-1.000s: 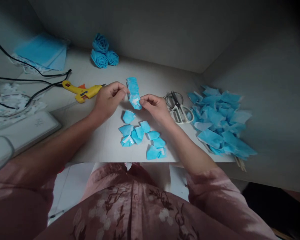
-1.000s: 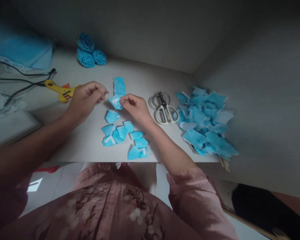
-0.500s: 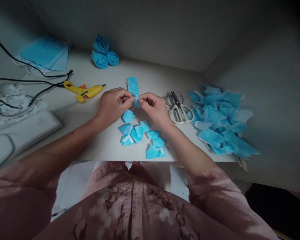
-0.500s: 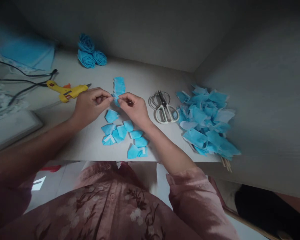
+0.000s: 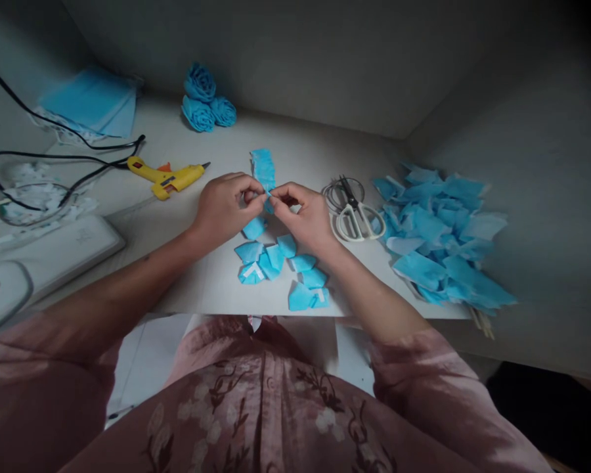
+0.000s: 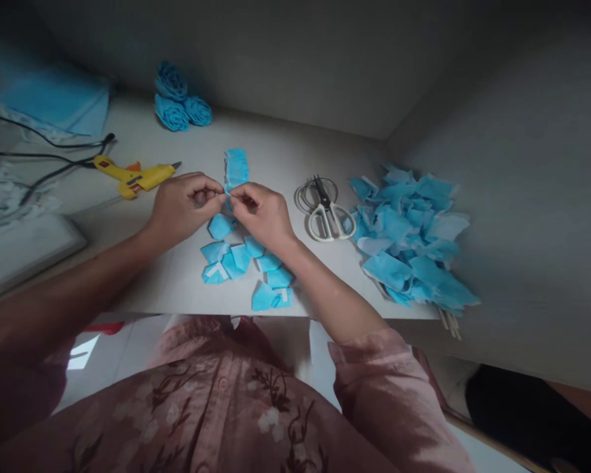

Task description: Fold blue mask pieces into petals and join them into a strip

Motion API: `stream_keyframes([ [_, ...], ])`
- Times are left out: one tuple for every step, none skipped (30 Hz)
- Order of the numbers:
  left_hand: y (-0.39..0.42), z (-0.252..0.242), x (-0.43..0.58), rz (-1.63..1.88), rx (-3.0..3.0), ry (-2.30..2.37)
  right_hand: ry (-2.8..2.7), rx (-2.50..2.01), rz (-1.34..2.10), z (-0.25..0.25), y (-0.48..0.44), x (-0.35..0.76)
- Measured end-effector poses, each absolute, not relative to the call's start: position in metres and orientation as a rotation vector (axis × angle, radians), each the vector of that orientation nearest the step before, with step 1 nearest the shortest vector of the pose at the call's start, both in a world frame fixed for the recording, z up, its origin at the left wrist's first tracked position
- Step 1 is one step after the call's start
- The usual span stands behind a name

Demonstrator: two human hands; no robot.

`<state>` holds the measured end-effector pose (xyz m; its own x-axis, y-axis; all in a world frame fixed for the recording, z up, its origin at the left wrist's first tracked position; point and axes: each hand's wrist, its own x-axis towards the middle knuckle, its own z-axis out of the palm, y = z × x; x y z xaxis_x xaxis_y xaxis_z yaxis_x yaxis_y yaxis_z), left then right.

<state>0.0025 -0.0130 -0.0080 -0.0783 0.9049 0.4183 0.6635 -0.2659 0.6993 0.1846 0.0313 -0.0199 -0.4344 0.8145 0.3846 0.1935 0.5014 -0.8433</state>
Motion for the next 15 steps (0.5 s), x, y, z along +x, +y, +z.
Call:
stream_keyframes([
  [-0.0133,-0.0080,0.0029,1.262,1.921,1.705,-1.915,-0.836,0.935,-0.0198,0.0310,0.1846],
  [-0.0136,-0.0078,0.0032,1.260,1.915,1.704,-1.919,-0.841,0.934,-0.0196,0.0308,0.1846],
  [-0.0139,-0.0075,0.0035,1.257,1.908,1.702,-1.923,-0.847,0.936,-0.0193,0.0307,0.1845],
  [-0.0143,-0.0073,0.0037,1.255,1.900,1.699,-1.925,-0.851,0.937,-0.0190,0.0307,0.1845],
  [-0.0145,-0.0072,0.0037,1.254,1.894,1.695,-1.925,-0.853,0.937,-0.0188,0.0307,0.1844],
  [-0.0147,-0.0073,0.0035,1.255,1.892,1.690,-1.923,-0.856,0.937,-0.0186,0.0309,0.1844],
  [-0.0147,-0.0077,0.0032,1.257,1.897,1.684,-1.921,-0.856,0.935,-0.0185,0.0311,0.1843],
  [-0.0146,-0.0083,0.0028,1.261,1.907,1.678,-1.919,-0.852,0.932,-0.0187,0.0314,0.1842],
  [-0.0144,-0.0092,0.0024,1.267,1.921,1.670,-1.920,-0.847,0.930,-0.0190,0.0319,0.1842],
  [-0.0141,-0.0101,0.0019,1.274,1.934,1.663,-1.921,-0.841,0.926,-0.0194,0.0323,0.1841],
  [-0.0138,-0.0111,0.0015,1.279,1.946,1.657,-1.925,-0.835,0.921,-0.0200,0.0328,0.1841],
  [-0.0134,-0.0121,0.0012,1.282,1.958,1.655,-1.929,-0.826,0.912,-0.0207,0.0333,0.1841],
  [-0.0131,-0.0129,0.0009,1.282,1.970,1.658,-1.934,-0.819,0.901,-0.0214,0.0337,0.1841],
  [-0.0127,-0.0137,0.0007,1.280,1.984,1.664,-1.940,-0.813,0.891,-0.0220,0.0341,0.1841],
  [-0.0125,-0.0143,0.0006,1.278,2.000,1.671,-1.944,-0.807,0.880,-0.0225,0.0343,0.1841],
])
